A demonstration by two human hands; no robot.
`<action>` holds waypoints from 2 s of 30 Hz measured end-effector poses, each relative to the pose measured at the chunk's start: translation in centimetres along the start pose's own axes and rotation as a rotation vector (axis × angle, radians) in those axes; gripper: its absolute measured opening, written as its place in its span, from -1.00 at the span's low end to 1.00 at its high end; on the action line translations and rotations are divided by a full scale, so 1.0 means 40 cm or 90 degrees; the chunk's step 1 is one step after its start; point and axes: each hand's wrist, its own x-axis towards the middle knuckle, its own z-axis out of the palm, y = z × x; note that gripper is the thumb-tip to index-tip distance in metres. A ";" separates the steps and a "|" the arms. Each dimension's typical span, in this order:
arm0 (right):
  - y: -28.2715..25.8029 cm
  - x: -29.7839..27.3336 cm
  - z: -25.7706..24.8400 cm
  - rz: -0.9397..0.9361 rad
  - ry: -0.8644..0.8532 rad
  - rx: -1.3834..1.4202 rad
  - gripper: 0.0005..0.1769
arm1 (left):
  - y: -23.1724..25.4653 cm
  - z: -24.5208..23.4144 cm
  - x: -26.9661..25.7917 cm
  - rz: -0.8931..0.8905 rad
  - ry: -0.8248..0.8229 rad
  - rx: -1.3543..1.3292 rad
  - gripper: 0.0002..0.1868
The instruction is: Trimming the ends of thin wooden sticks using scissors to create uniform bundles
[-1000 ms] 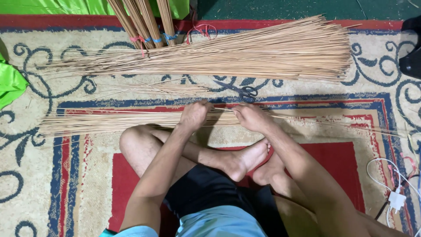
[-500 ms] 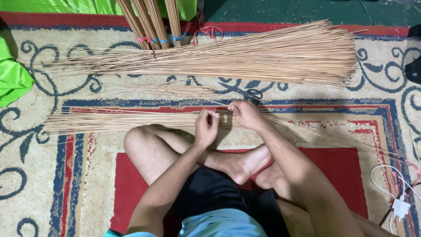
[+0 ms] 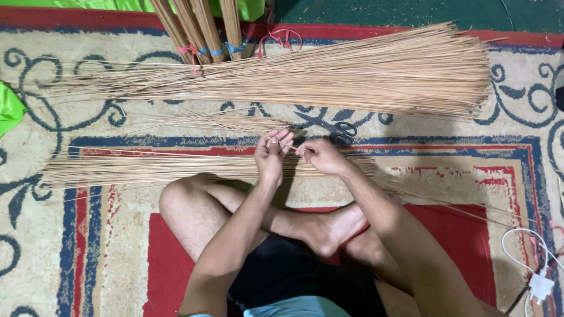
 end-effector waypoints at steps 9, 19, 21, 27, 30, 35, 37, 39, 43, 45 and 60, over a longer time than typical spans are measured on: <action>0.293 0.041 -0.164 0.132 0.131 -0.572 -0.49 | -0.053 -0.057 0.034 0.002 0.062 0.042 -0.79; 0.182 0.065 -0.243 0.180 -0.025 -0.494 -0.56 | -0.075 -0.043 0.025 0.034 0.081 0.053 -0.79; 0.140 0.065 -0.272 0.167 -0.066 -0.449 -0.55 | -0.096 -0.048 0.027 0.034 0.070 0.049 -0.80; -0.271 0.031 -0.283 0.172 -0.168 -0.490 -0.36 | -0.091 -0.031 0.016 0.051 0.062 0.073 -0.82; -0.465 0.039 -0.239 0.236 -0.214 -0.559 -0.61 | -0.090 -0.025 0.019 0.059 0.069 0.090 -0.81; -0.406 0.075 -0.192 0.139 -0.263 -0.703 -0.54 | -0.085 -0.025 0.006 0.061 0.085 0.123 -0.83; -0.362 0.101 -0.183 0.127 -0.266 -0.711 -0.53 | -0.111 -0.028 0.010 0.059 0.075 0.112 -0.83; -0.309 0.132 -0.178 0.098 -0.277 -0.728 -0.53 | -0.131 -0.030 0.015 0.064 0.075 0.111 -0.85; -0.322 0.154 -0.175 0.101 -0.301 -0.697 -0.50 | -0.115 -0.021 0.010 0.062 0.086 0.130 -0.84; -0.366 0.161 -0.167 0.117 -0.294 -0.683 -0.54 | -0.110 -0.017 0.008 0.071 0.085 0.133 -0.84; -0.316 0.269 -0.102 0.108 -0.418 -0.793 -0.61 | -0.128 -0.026 -0.003 0.101 0.119 0.183 -0.78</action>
